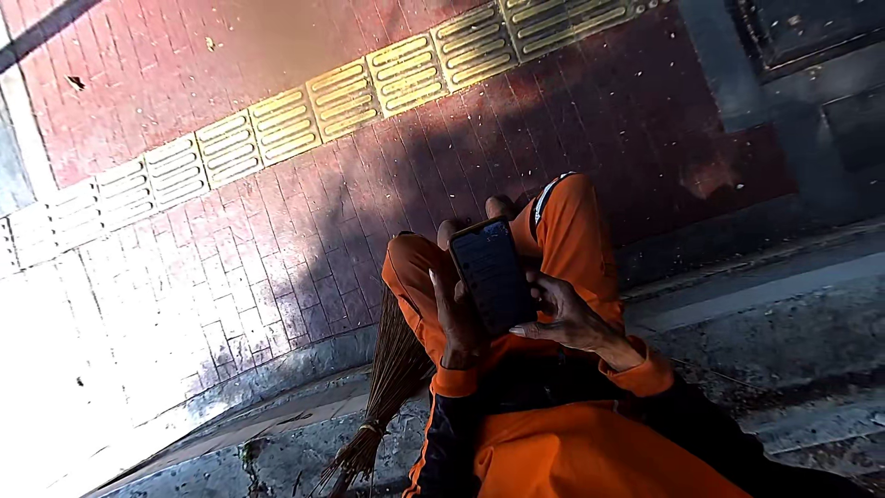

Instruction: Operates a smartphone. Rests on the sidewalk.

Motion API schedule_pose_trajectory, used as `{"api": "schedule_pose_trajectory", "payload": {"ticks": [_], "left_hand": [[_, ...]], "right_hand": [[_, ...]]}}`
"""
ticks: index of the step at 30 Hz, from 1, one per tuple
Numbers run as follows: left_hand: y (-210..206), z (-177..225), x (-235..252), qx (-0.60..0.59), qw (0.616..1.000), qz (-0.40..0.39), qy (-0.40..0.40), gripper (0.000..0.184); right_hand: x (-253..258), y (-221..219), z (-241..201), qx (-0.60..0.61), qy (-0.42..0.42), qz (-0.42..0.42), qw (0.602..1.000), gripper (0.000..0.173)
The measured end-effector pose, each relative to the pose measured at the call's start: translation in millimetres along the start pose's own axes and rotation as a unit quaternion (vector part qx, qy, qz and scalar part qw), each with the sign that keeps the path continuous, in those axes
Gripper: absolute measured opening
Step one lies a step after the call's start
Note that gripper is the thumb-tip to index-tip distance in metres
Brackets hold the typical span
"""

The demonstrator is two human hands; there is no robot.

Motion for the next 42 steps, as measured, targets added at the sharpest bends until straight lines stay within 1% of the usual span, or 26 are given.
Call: {"api": "schedule_pose_trajectory", "payload": {"ticks": [4,10,14,18,23,24,25,26,27,29,30,32,35,38,40,42], "left_hand": [[1,0,0,0.003,1.0,0.01,0.005,0.09],[0,0,-1,-0.001,1.0,0.0,0.0,0.089],[1,1,-2,0.008,1.0,0.014,0.002,0.09],[-1,3,-3,0.011,1.0,-0.006,-0.004,0.088],[1,3,-3,0.012,1.0,-0.001,-0.004,0.09],[1,3,-3,0.009,1.0,0.005,-0.003,0.089],[1,4,-4,0.004,1.0,0.011,-0.001,0.089],[1,5,-4,0.001,1.0,0.013,0.002,0.089],[1,5,-4,-0.001,1.0,0.011,0.003,0.089],[0,5,-4,-0.01,1.0,-0.001,0.001,0.09],[-2,6,-4,-0.015,1.0,-0.007,0.0,0.091],[-3,6,-4,-0.019,1.0,-0.008,0.003,0.092],[-5,7,-5,-0.021,1.0,-0.013,-0.004,0.087],[-5,5,-4,-0.01,1.0,-0.006,-0.004,0.089],[-3,3,-4,-0.008,1.0,0.005,0.001,0.09],[-2,2,-5,-0.008,1.0,-0.001,0.002,0.09]], "right_hand": [[-1,-1,0,0.0,-0.013,0.016,1.0,0.077],[-1,-2,1,0.005,-0.013,0.025,1.0,0.077],[0,-3,2,0.009,-0.014,0.028,0.999,0.079],[0,-4,4,0.01,-0.003,0.023,1.0,0.079],[-1,-3,3,-0.003,-0.014,0.042,0.999,0.078],[-2,-3,-2,-0.03,0.001,0.058,0.998,0.077],[-4,-3,-8,-0.076,0.043,0.083,0.993,0.079],[-8,-3,-17,-0.139,0.105,0.112,0.978,0.081],[-13,-4,-27,-0.203,0.173,0.134,0.954,0.079],[-23,-11,-42,-0.278,0.28,0.131,0.909,0.072],[-26,-15,-48,-0.301,0.307,0.115,0.896,0.069],[-27,-24,-52,-0.325,0.324,0.079,0.885,0.067],[-24,-31,-49,-0.365,0.309,0.047,0.877,0.068],[-20,-31,-42,-0.388,0.29,0.036,0.874,0.07],[-21,-30,-42,-0.378,0.287,0.035,0.88,0.072],[-23,-27,-46,-0.353,0.295,0.042,0.887,0.071]]}}
Point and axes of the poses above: each hand's wrist, its own x-axis towards the middle knuckle, its own y-axis out of the back of the hand, z = x × y, the point moved 8 cm from there along x, towards the middle knuckle, and after that the axes turned 15 degrees about x, right-handed, at the moved point
